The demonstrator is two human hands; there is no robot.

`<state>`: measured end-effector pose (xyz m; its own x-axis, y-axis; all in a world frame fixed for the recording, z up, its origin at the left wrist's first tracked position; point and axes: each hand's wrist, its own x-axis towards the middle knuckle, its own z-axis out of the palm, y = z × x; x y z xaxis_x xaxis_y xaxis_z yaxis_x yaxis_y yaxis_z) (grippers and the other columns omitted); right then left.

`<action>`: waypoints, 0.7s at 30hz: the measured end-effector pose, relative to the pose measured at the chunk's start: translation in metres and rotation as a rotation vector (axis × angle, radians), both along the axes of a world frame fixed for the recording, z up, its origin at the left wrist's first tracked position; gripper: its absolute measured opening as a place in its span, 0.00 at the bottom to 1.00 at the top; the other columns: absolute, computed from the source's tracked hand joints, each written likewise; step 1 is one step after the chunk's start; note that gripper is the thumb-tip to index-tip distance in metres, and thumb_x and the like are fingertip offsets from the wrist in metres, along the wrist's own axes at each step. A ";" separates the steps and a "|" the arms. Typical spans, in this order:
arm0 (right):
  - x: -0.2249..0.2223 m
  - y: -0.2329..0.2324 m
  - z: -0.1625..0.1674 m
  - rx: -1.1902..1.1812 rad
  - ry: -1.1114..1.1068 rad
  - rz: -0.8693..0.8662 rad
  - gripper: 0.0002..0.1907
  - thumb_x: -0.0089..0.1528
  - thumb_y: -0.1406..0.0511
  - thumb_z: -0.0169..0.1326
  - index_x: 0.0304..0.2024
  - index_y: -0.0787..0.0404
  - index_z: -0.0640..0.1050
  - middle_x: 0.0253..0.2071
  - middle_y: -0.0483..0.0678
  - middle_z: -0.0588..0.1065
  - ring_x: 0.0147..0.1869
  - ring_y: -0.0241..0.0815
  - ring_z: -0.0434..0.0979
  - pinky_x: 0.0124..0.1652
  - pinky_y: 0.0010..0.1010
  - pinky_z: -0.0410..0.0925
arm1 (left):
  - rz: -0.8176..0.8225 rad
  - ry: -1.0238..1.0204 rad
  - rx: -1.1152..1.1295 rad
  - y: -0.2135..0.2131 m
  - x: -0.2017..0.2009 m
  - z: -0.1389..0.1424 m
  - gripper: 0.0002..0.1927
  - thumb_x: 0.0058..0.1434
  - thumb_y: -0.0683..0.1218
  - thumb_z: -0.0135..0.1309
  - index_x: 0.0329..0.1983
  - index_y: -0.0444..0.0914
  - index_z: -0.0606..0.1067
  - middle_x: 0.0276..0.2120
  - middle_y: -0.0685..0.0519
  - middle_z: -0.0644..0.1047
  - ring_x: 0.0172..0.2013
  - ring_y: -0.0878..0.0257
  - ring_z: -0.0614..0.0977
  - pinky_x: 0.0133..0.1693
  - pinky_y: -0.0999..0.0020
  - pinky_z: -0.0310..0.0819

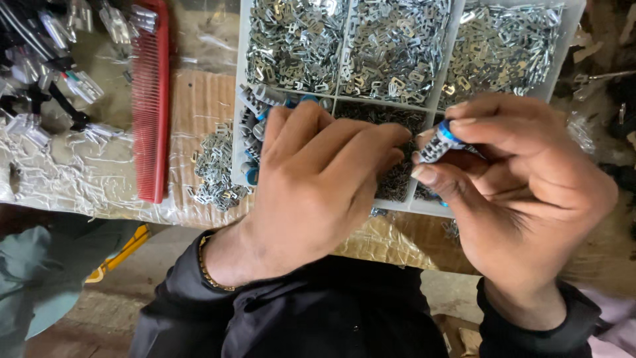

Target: The person sits at a workbench and assembles small plastic wall plugs with blue caps. They repeatedly pick metal nails from a compartment box, insert a nail into a plug body, press it in by hand, and place the finished plug back into the box compartment.

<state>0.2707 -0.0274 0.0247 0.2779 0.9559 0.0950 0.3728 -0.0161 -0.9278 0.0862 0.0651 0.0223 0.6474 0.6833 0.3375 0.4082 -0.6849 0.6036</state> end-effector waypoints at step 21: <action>-0.002 0.004 0.002 0.012 -0.078 0.091 0.10 0.60 0.77 0.64 0.43 0.71 0.77 0.51 0.60 0.74 0.47 0.43 0.84 0.38 0.21 0.79 | -0.009 -0.347 -0.391 -0.009 -0.007 -0.009 0.08 0.66 0.38 0.68 0.42 0.38 0.78 0.38 0.55 0.84 0.37 0.69 0.84 0.39 0.75 0.78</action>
